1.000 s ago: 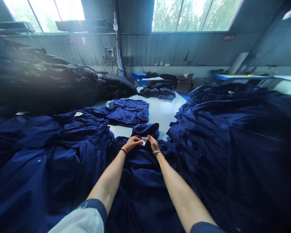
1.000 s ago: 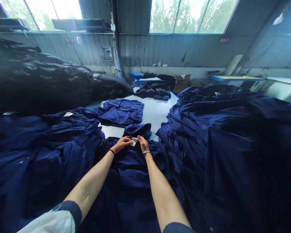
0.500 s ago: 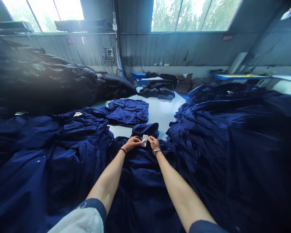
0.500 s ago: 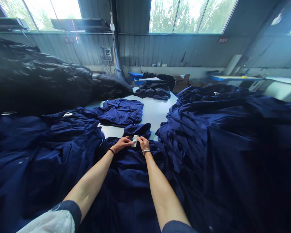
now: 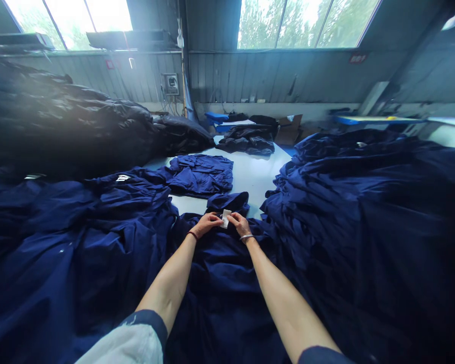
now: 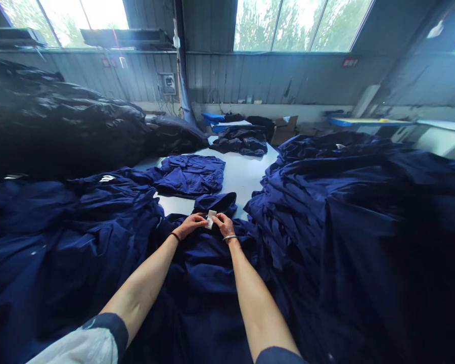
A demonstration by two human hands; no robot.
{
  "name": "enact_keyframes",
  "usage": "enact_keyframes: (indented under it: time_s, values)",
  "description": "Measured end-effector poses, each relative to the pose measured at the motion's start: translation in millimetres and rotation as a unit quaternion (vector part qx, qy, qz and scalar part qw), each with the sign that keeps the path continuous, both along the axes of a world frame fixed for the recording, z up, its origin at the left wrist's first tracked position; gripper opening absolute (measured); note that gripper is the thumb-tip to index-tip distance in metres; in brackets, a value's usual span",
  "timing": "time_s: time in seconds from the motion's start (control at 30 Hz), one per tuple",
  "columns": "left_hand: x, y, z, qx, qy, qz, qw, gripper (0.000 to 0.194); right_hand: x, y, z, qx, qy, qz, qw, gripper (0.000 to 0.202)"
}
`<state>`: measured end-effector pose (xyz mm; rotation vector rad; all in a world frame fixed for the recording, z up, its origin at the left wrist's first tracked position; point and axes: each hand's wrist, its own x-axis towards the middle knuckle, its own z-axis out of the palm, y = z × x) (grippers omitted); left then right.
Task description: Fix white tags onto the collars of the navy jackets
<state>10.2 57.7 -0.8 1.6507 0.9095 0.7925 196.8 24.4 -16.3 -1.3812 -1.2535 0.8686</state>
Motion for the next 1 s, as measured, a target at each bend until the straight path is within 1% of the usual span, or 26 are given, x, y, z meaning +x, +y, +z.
enact_keyframes:
  time_s: [0.33,0.43,0.63,0.87,1.0]
  values:
    - [-1.6,5.4,-4.3,0.005,-0.005,-0.018,1.000,0.044,-1.8,0.7,-1.4,0.014,-0.015,-0.014,1.000,0.045]
    - [-2.0,3.9,-3.2,0.003,0.000,-0.014,1.000,0.043,-2.3,0.3,-0.8,0.018,-0.016,-0.019,1.000,0.046]
    - [-1.4,-0.3,1.8,-0.015,-0.022,-0.017,1.000,0.038,-3.2,-0.1,-2.0,0.026,0.004,-0.024,0.999,0.051]
    - [-1.1,-1.0,3.7,-0.016,-0.025,-0.012,0.999,0.037,-4.2,0.3,-2.0,-0.003,-0.019,-0.064,0.998,0.060]
    - [-0.8,-1.5,4.3,-0.025,-0.035,-0.019,0.999,0.038,-2.5,0.6,0.3,-0.005,0.023,-0.059,0.998,0.055]
